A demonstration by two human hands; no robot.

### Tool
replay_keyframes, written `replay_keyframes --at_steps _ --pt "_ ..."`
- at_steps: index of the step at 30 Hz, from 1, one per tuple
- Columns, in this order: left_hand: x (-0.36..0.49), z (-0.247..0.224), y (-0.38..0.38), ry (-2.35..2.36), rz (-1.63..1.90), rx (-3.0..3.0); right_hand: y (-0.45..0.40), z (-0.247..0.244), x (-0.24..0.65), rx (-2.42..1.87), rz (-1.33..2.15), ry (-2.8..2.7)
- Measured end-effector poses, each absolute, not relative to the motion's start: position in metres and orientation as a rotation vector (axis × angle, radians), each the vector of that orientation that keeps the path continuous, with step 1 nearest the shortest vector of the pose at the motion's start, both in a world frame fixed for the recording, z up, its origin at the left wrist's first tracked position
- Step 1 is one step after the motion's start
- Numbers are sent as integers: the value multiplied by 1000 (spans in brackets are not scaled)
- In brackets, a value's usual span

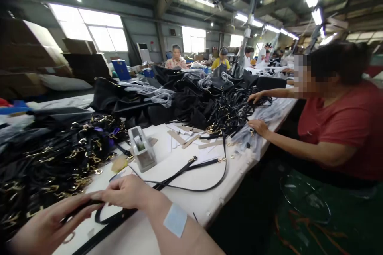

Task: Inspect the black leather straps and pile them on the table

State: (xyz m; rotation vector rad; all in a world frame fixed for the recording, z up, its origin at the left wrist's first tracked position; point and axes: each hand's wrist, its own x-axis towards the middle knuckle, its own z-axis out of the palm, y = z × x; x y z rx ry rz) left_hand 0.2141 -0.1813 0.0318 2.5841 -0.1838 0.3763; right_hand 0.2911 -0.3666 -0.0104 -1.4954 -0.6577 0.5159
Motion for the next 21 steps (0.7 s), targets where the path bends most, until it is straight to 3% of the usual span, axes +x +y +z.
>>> replay_keyframes --at_steps 8,21 --pt "194 48 -145 -166 309 2372 -356 -9 267 -1384 655 -689" --pt "191 54 -164 -269 262 2270 -368 0 258 -1485 560 -690"
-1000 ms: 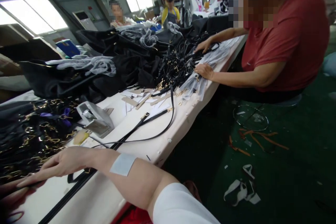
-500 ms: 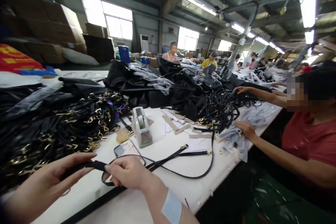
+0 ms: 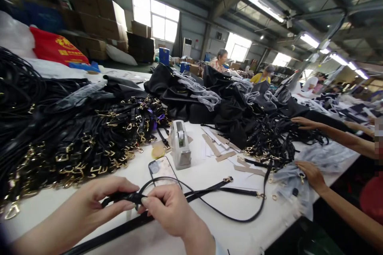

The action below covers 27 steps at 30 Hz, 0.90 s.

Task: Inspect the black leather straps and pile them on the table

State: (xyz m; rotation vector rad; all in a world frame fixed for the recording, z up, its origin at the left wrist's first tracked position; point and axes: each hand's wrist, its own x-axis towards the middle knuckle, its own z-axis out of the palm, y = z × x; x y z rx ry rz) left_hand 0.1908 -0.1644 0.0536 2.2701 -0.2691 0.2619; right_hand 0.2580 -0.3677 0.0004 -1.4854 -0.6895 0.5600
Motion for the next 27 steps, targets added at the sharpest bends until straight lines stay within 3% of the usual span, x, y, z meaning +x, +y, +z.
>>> replay_keyframes --at_steps 13,27 --pt "195 43 -179 -278 131 2238 -366 1 257 -1502 511 -774" --pt "186 38 -148 -286 322 2381 -365 6 253 -1442 556 -695"
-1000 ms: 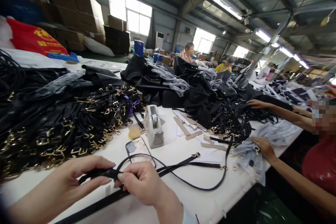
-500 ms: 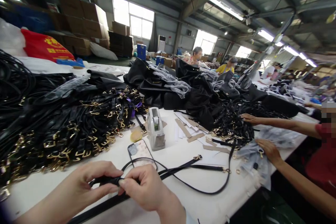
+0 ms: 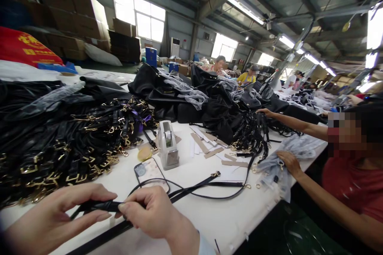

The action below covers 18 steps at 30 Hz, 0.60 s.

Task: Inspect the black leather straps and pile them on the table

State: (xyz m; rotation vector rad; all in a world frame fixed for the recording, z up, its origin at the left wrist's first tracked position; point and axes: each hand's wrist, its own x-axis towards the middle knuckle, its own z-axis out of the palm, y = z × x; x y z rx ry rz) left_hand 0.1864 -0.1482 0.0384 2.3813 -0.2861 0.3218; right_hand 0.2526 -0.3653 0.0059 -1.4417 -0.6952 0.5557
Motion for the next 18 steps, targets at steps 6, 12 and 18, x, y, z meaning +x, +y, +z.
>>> replay_keyframes --at_steps 6,12,18 --pt "192 40 -173 -364 307 2379 -362 6 250 -1474 513 -706" --pt "189 43 -160 -357 310 2397 -363 4 251 -1451 598 -719" --pt "185 43 -156 -314 289 2406 -369 13 253 -1493 543 -759"
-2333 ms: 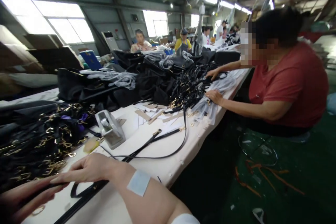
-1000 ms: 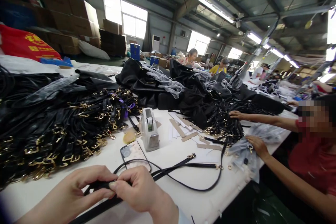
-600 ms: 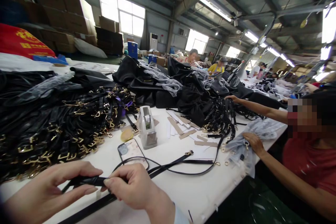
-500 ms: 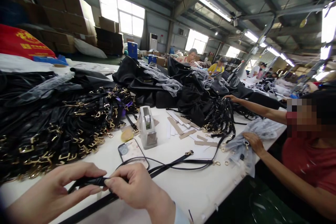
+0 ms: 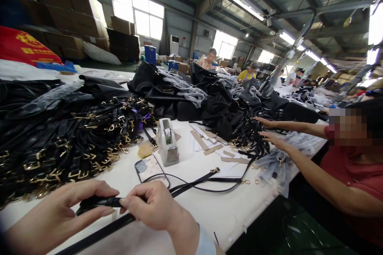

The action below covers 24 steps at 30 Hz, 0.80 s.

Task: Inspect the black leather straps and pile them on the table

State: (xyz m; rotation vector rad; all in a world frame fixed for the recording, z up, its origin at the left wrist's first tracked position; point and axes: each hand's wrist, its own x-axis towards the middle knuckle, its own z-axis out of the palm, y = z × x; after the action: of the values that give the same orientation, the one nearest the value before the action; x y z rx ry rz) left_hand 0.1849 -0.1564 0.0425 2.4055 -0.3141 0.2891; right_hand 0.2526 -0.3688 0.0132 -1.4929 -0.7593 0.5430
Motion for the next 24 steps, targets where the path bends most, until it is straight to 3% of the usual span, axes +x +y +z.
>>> replay_keyframes --at_steps 7,16,24 --pt "188 43 -174 -417 218 2410 -363 15 251 -1550 439 -797" --pt "183 45 -152 -344 245 2458 -368 10 252 -1516 591 -799" --pt "183 48 -161 -371 168 2476 -364 13 250 -1585 438 -854"
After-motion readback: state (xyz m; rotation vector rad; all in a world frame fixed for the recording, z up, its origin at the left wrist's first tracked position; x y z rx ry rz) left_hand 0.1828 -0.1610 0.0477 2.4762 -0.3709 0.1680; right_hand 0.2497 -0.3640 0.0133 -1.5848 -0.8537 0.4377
